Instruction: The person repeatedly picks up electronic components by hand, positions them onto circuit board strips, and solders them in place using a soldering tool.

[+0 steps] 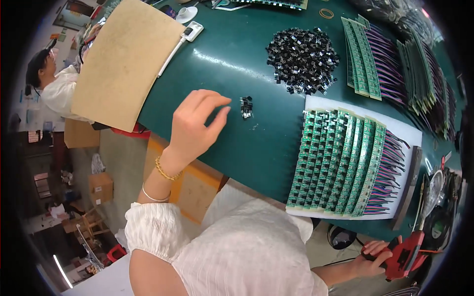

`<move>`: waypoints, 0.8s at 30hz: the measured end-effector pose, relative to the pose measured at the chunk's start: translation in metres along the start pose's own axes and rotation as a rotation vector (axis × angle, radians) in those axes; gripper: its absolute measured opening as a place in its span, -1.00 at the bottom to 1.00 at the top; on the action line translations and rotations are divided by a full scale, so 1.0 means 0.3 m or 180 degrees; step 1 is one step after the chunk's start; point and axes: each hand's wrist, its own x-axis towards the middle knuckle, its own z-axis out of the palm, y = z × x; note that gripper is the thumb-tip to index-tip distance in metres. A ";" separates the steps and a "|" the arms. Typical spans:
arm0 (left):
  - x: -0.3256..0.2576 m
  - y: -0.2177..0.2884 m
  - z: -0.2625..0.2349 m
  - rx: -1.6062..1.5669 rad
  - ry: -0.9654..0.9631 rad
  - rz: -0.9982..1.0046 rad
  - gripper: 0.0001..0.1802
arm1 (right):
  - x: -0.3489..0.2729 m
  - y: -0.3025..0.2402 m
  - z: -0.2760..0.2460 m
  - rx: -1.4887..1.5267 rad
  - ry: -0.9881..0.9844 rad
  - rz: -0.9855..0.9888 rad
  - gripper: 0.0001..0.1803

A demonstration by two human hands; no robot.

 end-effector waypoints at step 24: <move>0.149 0.226 0.079 -0.1837 -0.1040 -0.0147 -0.78 | -0.141 -0.048 0.150 0.1075 -0.0605 0.0357 -0.33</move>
